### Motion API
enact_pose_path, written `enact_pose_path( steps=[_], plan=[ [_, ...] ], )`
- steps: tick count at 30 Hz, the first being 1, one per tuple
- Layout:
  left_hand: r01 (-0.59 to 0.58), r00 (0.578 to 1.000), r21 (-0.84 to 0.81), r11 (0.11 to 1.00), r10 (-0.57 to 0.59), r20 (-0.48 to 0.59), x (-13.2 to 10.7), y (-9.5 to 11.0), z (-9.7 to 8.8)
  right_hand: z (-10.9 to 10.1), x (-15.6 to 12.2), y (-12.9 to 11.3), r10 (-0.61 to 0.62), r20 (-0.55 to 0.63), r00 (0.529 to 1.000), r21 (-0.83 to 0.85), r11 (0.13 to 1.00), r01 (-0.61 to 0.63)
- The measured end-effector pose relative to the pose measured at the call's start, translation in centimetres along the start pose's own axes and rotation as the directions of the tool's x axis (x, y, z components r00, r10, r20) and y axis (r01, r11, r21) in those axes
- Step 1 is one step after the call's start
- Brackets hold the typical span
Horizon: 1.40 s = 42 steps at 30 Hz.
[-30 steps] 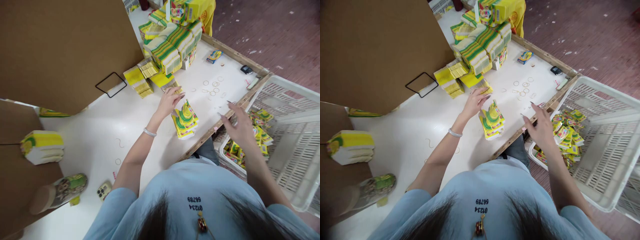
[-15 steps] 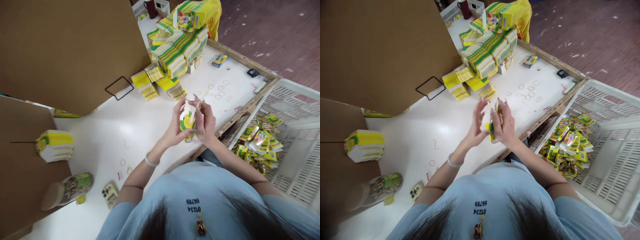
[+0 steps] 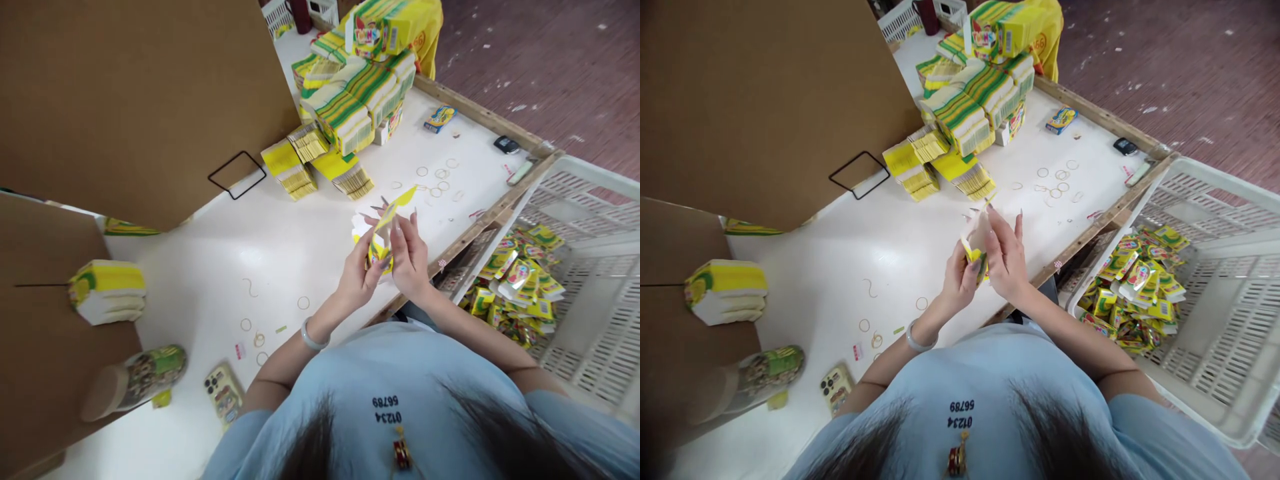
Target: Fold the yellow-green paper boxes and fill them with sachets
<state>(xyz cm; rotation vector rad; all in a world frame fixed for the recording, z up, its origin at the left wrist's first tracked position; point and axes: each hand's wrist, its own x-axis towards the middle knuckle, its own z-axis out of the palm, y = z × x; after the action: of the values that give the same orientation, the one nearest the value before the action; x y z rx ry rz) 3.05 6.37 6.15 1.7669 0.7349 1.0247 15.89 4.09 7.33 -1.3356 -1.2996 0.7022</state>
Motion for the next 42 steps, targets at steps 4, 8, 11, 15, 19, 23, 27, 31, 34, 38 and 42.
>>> enact_pose_path(
  steps=[4, 8, 11, 15, 19, 23, 27, 31, 34, 38, 42],
  plan=[
    [0.198, 0.977, -0.014, 0.98, -0.199, -0.073, 0.0, 0.1, -0.3, -0.1, 0.0, 0.1, 0.143, -0.118, 0.983, 0.143, 0.982, -0.126],
    [0.276, 0.949, -0.125, 0.953, -0.291, -0.123, -0.2, 0.7, -0.2, 0.2, -0.9, 0.5, 0.232, -0.105, 0.967, 0.26, 0.945, -0.198],
    [0.274, 0.935, -0.197, 0.941, -0.309, -0.173, -1.6, 1.5, -0.1, -0.1, -2.3, 0.7, 0.186, -0.115, 0.976, 0.26, 0.954, -0.151],
    [0.313, 0.931, -0.229, 0.922, -0.345, -0.116, -4.6, 1.7, -0.4, -1.6, -4.1, 0.9, 0.161, 0.034, 0.986, 0.228, 0.96, -0.164],
    [0.443, 0.894, -0.246, 0.862, -0.446, 0.047, -6.8, 1.4, -1.1, -3.2, -5.0, 1.3, 0.188, 0.278, 0.942, 0.253, 0.932, -0.261],
    [0.481, 0.876, -0.289, 0.828, -0.459, 0.147, -7.4, 1.1, -1.5, -3.1, -5.7, 1.5, 0.188, 0.336, 0.923, 0.123, 0.963, -0.241],
    [0.374, 0.926, -0.291, 0.881, -0.373, 0.063, -7.3, 1.0, -1.4, -2.7, -6.4, 1.6, 0.118, 0.183, 0.976, 0.071, 0.989, -0.133],
    [0.37, 0.929, -0.215, 0.904, -0.361, 0.08, -7.1, 1.4, -2.0, -3.4, -6.3, 2.3, -0.122, 0.34, 0.933, 0.107, 0.99, 0.09],
    [0.386, 0.921, -0.098, 0.917, -0.378, 0.091, -6.8, 1.7, -2.7, -3.5, -6.1, 2.3, -0.108, 0.453, 0.885, 0.195, 0.981, 0.02],
    [0.411, 0.91, 0.011, 0.912, -0.411, 0.052, -6.5, 1.9, -3.2, -2.8, -6.1, 1.4, 0.192, 0.569, 0.8, 0.241, 0.891, -0.385],
    [0.38, 0.922, 0.027, 0.924, -0.381, 0.069, -6.4, 1.8, -3.1, -3.2, -5.4, 1.1, 0.22, 0.649, 0.729, 0.332, 0.78, -0.531]
  ],
)
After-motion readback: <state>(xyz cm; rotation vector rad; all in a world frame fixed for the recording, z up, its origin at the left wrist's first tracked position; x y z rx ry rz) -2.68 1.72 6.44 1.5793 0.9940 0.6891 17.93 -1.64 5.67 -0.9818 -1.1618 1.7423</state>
